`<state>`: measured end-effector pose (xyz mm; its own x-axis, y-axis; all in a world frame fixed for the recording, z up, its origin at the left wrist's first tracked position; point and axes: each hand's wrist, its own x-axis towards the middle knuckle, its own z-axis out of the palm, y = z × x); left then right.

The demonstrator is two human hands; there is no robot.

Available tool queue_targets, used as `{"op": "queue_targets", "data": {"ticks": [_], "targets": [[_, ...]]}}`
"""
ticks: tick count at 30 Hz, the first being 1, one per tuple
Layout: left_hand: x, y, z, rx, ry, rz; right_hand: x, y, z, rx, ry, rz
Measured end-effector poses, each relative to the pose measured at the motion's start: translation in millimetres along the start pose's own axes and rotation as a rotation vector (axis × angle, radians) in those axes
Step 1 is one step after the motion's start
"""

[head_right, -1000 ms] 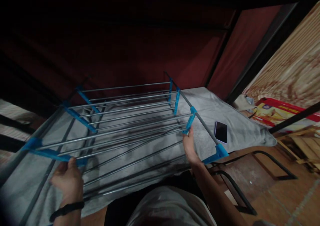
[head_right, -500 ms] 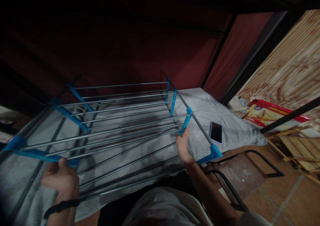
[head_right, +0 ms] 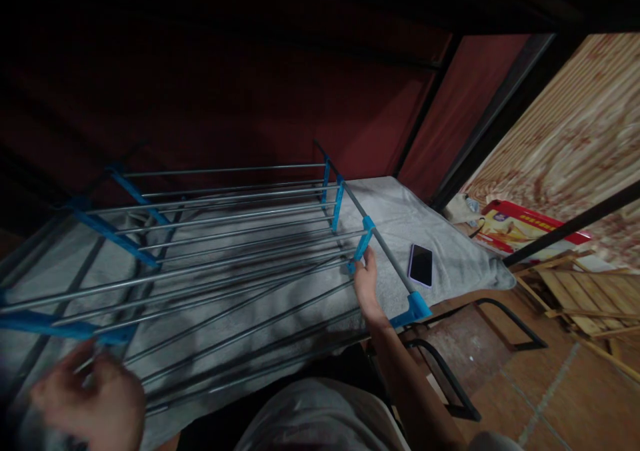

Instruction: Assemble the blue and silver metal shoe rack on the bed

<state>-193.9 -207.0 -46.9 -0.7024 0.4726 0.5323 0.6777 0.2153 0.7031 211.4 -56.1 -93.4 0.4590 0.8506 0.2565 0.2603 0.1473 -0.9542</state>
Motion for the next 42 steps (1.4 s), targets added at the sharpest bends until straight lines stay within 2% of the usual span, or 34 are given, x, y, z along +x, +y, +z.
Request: {"op": "queue_targets", "data": {"ticks": [1,3,5,8,11,14,16,18,22,29,35,42], "targets": [[-12.4,25.4,1.8,-0.061,0.018,0.158,2.0,0.0,0.7,-0.007,-0.032,-0.021],[-35.9,81.4,15.4,-0.228,-0.303,0.492,4.9,0.2,2.9,-0.022,-0.064,-0.048],[-55.2,137.9,41.2,-0.303,-0.533,0.731,7.1,0.7,5.5,-0.042,-0.045,-0.065],[-76.0,206.8,93.6,-0.228,-0.727,0.901,10.9,0.5,8.2,-0.058,-0.007,-0.091],[-90.6,245.8,145.1,-0.087,-0.874,0.934,14.4,-1.4,8.0,-0.05,-0.01,-0.12],[-98.4,260.2,178.8,-0.003,-1.04,0.919,15.0,-4.0,6.0,-0.057,-0.045,-0.15],[-99.4,262.6,188.9,0.018,-1.143,0.895,13.2,-5.9,5.1,-0.086,-0.047,-0.168],[-98.4,262.9,191.9,-0.002,-1.183,0.843,10.6,-7.9,5.1,-0.125,-0.043,-0.187],[-98.9,263.9,191.3,-0.055,-1.154,0.773,6.0,-12.1,6.2,-0.168,-0.038,-0.192],[-104.9,271.6,190.1,-0.021,-1.152,0.623,3.6,-19.0,7.0,-0.139,-0.042,-0.16],[-101.9,275.8,182.0,-0.021,-1.129,0.638,3.2,-20.9,7.0,-0.167,-0.053,-0.135],[-95.4,292.2,175.5,0.06,-1.145,0.648,3.7,-23.3,7.8,-0.157,-0.052,-0.122]]}}
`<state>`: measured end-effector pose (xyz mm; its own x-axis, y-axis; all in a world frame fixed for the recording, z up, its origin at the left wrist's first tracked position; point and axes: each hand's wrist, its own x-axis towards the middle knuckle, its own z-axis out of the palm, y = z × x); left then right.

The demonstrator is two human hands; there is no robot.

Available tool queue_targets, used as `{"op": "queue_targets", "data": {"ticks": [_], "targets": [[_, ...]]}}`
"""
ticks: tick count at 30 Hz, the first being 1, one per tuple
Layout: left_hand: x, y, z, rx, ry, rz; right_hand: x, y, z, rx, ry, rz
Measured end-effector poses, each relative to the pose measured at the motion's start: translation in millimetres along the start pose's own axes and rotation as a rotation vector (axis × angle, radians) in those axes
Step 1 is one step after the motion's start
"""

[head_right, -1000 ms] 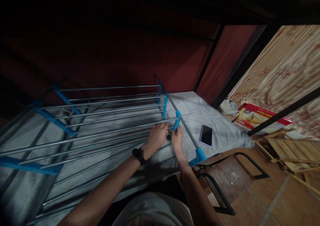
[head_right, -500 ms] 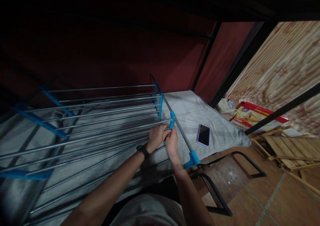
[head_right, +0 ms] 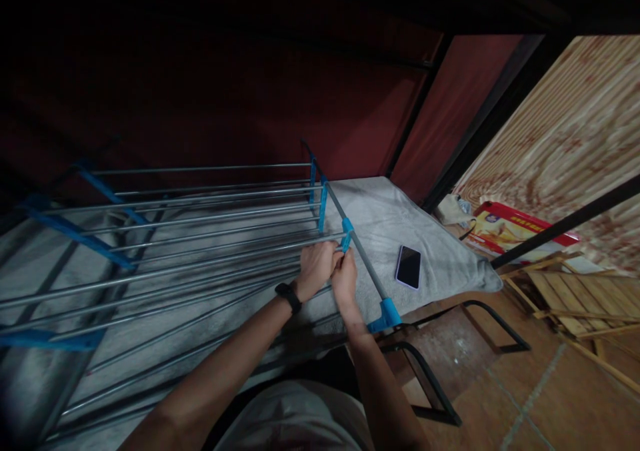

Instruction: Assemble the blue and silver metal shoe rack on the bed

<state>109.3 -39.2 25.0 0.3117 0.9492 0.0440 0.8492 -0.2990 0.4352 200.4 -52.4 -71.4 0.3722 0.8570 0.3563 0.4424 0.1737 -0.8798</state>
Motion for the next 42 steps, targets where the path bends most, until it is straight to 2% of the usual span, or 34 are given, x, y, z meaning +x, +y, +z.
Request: {"op": "queue_targets", "data": {"ticks": [10,21,42], "targets": [[-6.2,-14.2,10.6,-0.012,0.031,0.102,-0.4,5.4,1.8,-0.018,0.024,-0.015],[-2.8,-15.3,10.9,-0.055,0.067,0.079,-2.5,3.3,1.8,-0.068,0.024,-0.005],[-4.1,-16.1,10.0,-0.08,0.058,0.079,-3.8,0.4,1.0,-0.076,0.014,0.002]]}}
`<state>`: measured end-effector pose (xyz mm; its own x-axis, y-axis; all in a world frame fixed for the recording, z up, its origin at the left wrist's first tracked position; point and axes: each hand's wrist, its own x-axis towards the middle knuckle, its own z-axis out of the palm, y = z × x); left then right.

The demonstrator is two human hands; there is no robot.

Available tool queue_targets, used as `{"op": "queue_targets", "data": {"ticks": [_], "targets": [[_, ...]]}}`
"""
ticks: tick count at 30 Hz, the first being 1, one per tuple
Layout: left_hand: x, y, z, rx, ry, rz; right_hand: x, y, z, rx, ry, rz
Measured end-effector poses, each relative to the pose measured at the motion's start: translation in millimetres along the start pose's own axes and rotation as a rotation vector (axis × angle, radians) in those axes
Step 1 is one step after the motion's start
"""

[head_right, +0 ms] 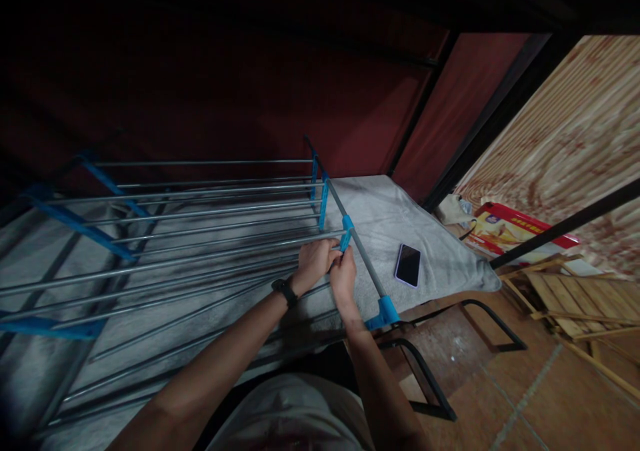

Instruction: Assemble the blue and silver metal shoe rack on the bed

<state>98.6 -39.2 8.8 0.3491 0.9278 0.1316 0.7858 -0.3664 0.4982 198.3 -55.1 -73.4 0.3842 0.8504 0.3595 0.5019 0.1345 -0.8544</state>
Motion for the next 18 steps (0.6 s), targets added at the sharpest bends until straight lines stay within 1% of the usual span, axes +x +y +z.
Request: {"op": "queue_targets", "data": {"ticks": [8,18], "targets": [[1.7,-1.6,4.1,-0.026,0.028,-0.047,-2.0,-0.6,0.5,0.016,0.004,-0.025],[2.9,-4.7,8.6,-0.023,0.074,0.0,-2.5,-5.0,0.5,-0.044,0.005,0.013]]}}
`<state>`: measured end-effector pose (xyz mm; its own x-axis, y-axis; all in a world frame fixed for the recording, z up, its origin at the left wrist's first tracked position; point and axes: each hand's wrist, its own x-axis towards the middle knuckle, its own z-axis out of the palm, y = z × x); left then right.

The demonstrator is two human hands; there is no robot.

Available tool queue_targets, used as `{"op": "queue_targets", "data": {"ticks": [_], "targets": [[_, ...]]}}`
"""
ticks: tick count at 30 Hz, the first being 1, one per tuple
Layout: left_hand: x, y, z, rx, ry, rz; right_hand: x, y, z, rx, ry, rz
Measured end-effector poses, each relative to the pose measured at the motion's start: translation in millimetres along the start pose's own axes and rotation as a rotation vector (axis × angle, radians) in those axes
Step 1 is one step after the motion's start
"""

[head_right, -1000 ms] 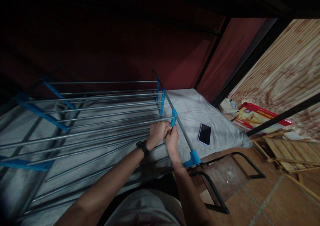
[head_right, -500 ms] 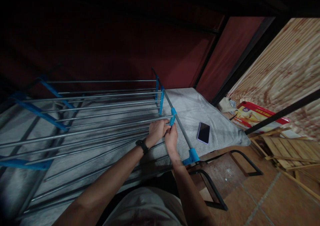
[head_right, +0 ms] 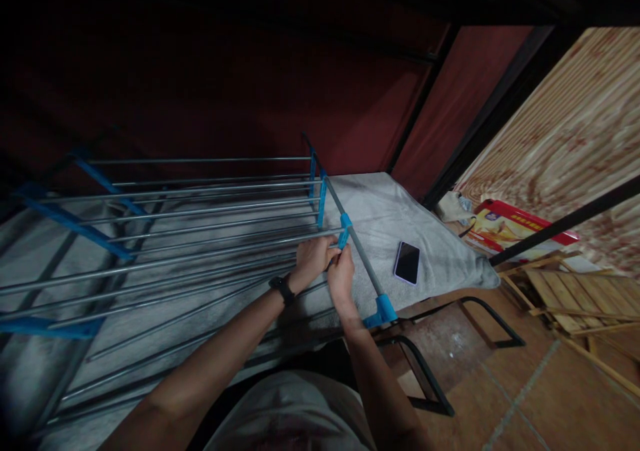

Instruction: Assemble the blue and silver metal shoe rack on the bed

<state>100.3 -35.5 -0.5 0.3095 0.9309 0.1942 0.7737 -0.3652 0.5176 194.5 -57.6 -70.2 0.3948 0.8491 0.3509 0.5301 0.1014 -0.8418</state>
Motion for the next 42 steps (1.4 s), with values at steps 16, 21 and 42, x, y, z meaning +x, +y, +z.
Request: {"op": "queue_targets", "data": {"ticks": [16,21,42], "targets": [[-2.1,5.9,-13.1,0.026,-0.086,0.001,-7.6,-7.8,1.9,-0.055,0.002,0.039],[-2.1,5.7,-11.5,0.058,-0.075,0.023,-8.8,-7.9,1.4,-0.03,0.0,0.044],[-303.2,-250.8,-141.1,-0.299,1.258,-0.953,5.0,34.2,0.9,-0.046,-0.047,0.111]]}}
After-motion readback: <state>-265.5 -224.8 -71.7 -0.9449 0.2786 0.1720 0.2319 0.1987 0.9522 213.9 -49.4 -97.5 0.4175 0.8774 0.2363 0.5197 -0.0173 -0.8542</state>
